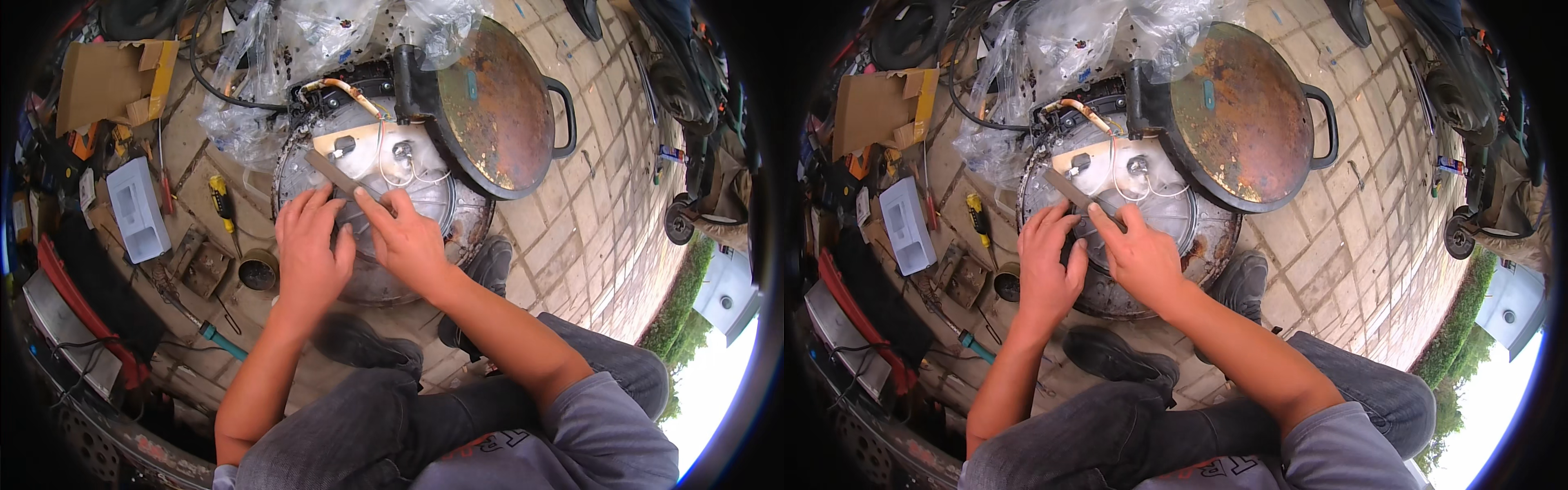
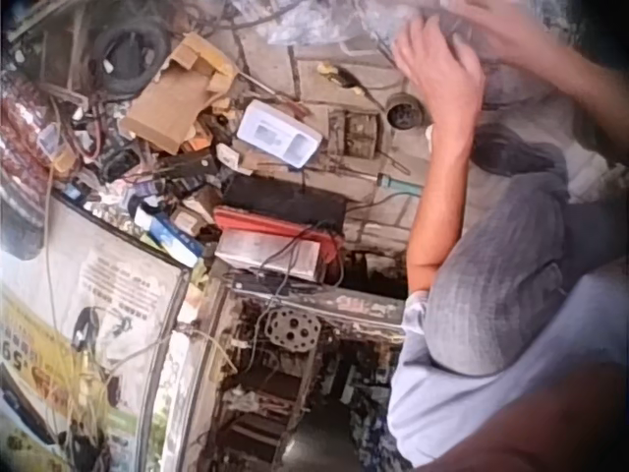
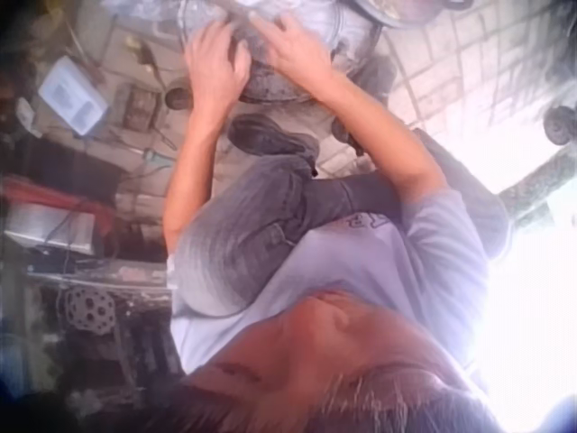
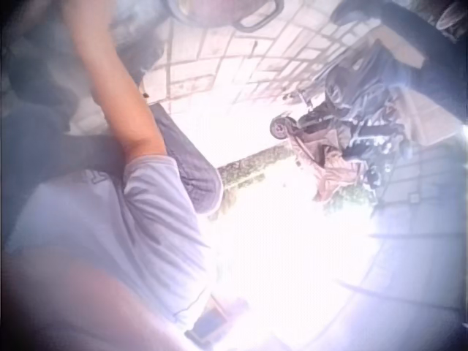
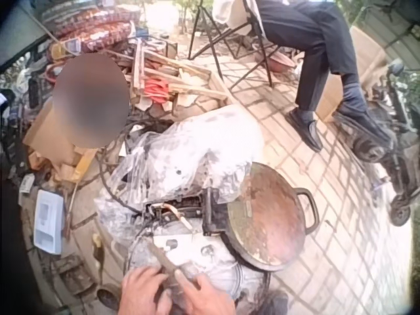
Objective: The person uses a soldering iron to apply solder to wires and components on a small circuit board. They dip the iron into a tin, apply solder to a white cylindrical object, then solder wires to the board and scrape the surface with a metal file.
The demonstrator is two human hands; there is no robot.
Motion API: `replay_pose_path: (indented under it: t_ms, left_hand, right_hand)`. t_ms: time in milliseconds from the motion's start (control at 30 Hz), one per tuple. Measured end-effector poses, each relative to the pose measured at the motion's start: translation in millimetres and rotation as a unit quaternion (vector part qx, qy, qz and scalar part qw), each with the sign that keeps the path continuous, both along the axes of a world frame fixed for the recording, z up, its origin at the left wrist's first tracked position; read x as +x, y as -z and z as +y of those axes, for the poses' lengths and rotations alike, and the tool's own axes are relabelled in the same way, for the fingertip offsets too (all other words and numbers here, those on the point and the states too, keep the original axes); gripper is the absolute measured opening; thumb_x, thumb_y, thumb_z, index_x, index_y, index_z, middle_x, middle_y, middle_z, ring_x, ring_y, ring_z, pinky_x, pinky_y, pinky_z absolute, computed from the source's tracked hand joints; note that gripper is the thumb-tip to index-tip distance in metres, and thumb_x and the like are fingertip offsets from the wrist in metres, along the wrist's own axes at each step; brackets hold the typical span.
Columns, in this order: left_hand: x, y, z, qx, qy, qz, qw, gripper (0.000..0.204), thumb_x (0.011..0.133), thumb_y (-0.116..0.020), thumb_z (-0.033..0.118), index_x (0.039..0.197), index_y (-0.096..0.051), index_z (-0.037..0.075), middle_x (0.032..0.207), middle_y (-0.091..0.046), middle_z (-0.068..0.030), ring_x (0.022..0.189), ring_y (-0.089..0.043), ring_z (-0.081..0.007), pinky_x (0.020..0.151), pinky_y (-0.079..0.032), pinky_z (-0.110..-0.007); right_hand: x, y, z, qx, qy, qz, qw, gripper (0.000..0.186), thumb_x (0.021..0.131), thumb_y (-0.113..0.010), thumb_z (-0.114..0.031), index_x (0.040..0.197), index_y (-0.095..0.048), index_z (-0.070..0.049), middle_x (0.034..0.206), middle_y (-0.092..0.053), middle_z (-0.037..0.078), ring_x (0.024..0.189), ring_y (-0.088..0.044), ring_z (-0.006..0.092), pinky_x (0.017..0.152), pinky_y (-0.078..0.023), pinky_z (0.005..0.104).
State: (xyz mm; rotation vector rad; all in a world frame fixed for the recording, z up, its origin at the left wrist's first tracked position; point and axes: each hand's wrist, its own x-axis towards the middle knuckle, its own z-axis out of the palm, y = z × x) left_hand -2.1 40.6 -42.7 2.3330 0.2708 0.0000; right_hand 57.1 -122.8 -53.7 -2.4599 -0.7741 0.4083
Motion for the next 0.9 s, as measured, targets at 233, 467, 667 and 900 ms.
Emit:
replay_pose_path:
  t_ms: [233, 467, 667, 900]
  left_hand:
    - [0, -1, -1, 0.005, 0.01, 0.004, 1.0, 0.037, 0.085, -0.067, 0.01, 0.12, -0.064, -0.001, 0.138, -0.059, -0.02, 0.131, -0.049, -0.0378, 0.114, -0.031, -0.053]
    - [0, 1, -5, -0.003, 0.005, -0.003, 1.0, 0.037, 0.085, -0.067, 0.01, 0.12, -0.064, -0.001, 0.139, -0.058, -0.0203, 0.132, -0.049, -0.0383, 0.115, -0.031, -0.053]
    - [-3, 1, -3, 0.014, -0.014, -0.011, 1.0, 0.036, 0.083, -0.068, 0.01, 0.117, -0.065, -0.001, 0.137, -0.059, -0.0207, 0.13, -0.05, -0.0393, 0.114, -0.032, -0.053]
    - [-8, -17, 1, -0.038, -0.071, -0.004, 0.997, 0.028, 0.083, -0.068, 0.009, 0.109, -0.069, 0.0, 0.125, -0.066, -0.0158, 0.121, -0.055, -0.037, 0.106, -0.038, -0.047]
  right_hand:
    - [11, 6, 12, 0.018, 0.002, -0.002, 1.0, 0.055, 0.086, -0.067, -0.012, 0.14, -0.059, -0.016, 0.104, -0.058, 0.012, 0.068, -0.068, 0.0314, 0.057, -0.056, 0.0424]
    - [17, 5, 21, 0.025, 0.004, -0.018, 1.0, 0.053, 0.086, -0.066, -0.01, 0.138, -0.059, -0.014, 0.103, -0.057, 0.012, 0.068, -0.068, 0.0312, 0.054, -0.055, 0.0419]
    - [-5, 4, 3, 0.034, 0.005, 0.011, 0.999, 0.052, 0.087, -0.067, -0.01, 0.138, -0.06, -0.014, 0.101, -0.058, 0.011, 0.067, -0.066, 0.0314, 0.054, -0.054, 0.042]
    - [2, -10, 3, 0.092, 0.029, 0.014, 0.995, 0.05, 0.088, -0.067, -0.01, 0.138, -0.061, -0.016, 0.101, -0.057, 0.009, 0.067, -0.067, 0.0309, 0.055, -0.055, 0.042]
